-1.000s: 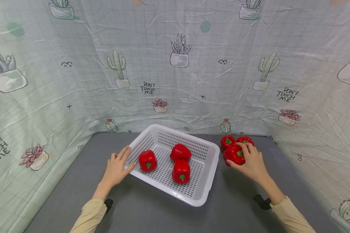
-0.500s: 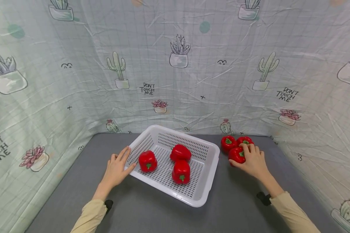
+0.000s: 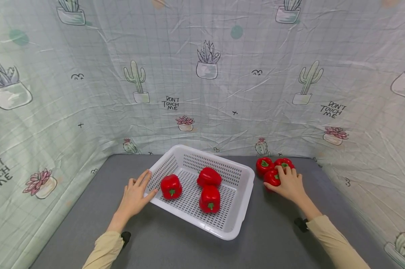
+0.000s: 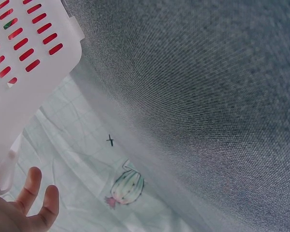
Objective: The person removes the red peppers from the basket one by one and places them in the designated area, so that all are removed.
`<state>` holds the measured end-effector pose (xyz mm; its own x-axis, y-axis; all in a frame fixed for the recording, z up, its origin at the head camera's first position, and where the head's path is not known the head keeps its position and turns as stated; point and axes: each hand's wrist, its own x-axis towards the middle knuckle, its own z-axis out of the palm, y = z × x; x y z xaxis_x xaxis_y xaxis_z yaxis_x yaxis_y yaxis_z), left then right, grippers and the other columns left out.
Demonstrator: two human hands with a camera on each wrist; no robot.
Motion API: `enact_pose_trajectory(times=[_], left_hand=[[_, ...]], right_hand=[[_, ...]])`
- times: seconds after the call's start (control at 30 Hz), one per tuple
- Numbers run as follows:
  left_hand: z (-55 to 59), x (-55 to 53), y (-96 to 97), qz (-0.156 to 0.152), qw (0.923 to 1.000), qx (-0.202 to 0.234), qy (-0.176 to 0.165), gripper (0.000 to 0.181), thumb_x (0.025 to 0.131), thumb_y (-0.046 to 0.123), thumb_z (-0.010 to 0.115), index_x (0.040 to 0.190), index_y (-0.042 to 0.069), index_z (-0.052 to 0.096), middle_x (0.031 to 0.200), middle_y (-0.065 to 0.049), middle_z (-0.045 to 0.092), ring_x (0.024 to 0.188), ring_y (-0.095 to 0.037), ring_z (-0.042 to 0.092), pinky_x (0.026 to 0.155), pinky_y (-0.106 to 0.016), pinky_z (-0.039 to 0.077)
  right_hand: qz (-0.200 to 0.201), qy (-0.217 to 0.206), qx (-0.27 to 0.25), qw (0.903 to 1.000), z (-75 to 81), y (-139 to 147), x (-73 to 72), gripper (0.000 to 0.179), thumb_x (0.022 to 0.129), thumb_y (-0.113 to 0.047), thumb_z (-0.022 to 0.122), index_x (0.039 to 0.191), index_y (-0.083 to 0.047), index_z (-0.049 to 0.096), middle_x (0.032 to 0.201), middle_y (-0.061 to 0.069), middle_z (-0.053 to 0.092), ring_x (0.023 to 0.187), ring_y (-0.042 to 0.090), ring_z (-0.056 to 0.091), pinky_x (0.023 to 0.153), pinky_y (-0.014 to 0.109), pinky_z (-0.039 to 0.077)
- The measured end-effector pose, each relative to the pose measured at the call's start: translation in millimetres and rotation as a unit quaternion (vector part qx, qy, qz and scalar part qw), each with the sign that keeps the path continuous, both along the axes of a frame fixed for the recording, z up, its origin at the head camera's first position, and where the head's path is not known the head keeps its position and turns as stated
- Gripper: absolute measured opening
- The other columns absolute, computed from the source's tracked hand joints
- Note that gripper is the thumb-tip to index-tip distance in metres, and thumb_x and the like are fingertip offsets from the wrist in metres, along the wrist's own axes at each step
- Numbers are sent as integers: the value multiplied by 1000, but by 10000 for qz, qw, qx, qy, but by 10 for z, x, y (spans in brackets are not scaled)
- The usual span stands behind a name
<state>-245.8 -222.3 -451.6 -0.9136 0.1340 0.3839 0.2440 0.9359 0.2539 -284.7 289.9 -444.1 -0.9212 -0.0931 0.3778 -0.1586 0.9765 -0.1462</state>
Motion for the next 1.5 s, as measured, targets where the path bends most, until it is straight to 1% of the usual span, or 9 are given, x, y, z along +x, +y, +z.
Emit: enact_pose_trajectory(times=[0.23,0.57,0.73,0.93,1.03,1.13,1.33,1.5], left_hand=[[-3,-5,-5,-17,10000,9,12,69,80,42,58,137,9,36,141,-11,34,93,-30,36,68,-38,27],[3,-1,2,-10,10000,-7,-6,69,80,42,58,137,9,35,141,-11,34,93,-30,36,68,-39,28],[10,5,1,-56,10000,24,0,69,81,42,58,137,9,35,141,-11,34,93,-30,36,69,-40,28],[11,-1,-1,-53,10000,-4,25,70,81,42,58,138,9,35,141,-12,34,93,-30,37,69,-39,28],[8,-5,-5,-41,10000,-7,30,70,80,42,58,138,9,35,141,-12,34,93,-30,37,69,-39,29],[6,-11,-8,-32,10000,-28,39,70,81,41,58,138,9,35,141,-12,34,93,-30,37,69,-40,29],[4,-14,-6,-27,10000,-39,47,69,81,41,58,138,9,35,141,-12,33,93,-30,36,69,-39,28],[7,-2,-3,-31,10000,-25,32,70,81,41,58,138,9,35,141,-12,34,92,-29,36,68,-38,28]], right_hand=[[-86,-216,165,9996,-45,-8,-50,72,69,-50,66,116,0,42,106,28,47,99,44,39,75,61,33],[-52,-477,231,9986,-81,-21,-99,73,71,-52,64,117,1,41,105,29,47,100,45,37,76,61,33],[-29,-411,295,9987,-96,-21,-98,74,70,-53,63,117,1,42,106,29,47,100,44,37,76,62,33],[9,-289,457,9985,-122,-17,-107,80,64,-54,68,116,0,41,107,29,46,101,45,36,75,63,33],[-4,-205,458,9987,-137,-15,-119,81,63,-54,69,117,0,41,107,29,46,101,45,36,74,63,33],[-31,-158,356,9992,-145,-16,-130,82,63,-53,70,117,0,40,107,29,45,101,45,36,75,63,33],[-65,-153,334,9993,-150,-10,-137,83,63,-54,70,120,-2,39,109,29,43,102,45,35,75,63,32],[-52,-228,338,9992,-147,-8,-120,84,62,-55,70,122,-4,40,111,30,42,102,46,34,75,64,32]])
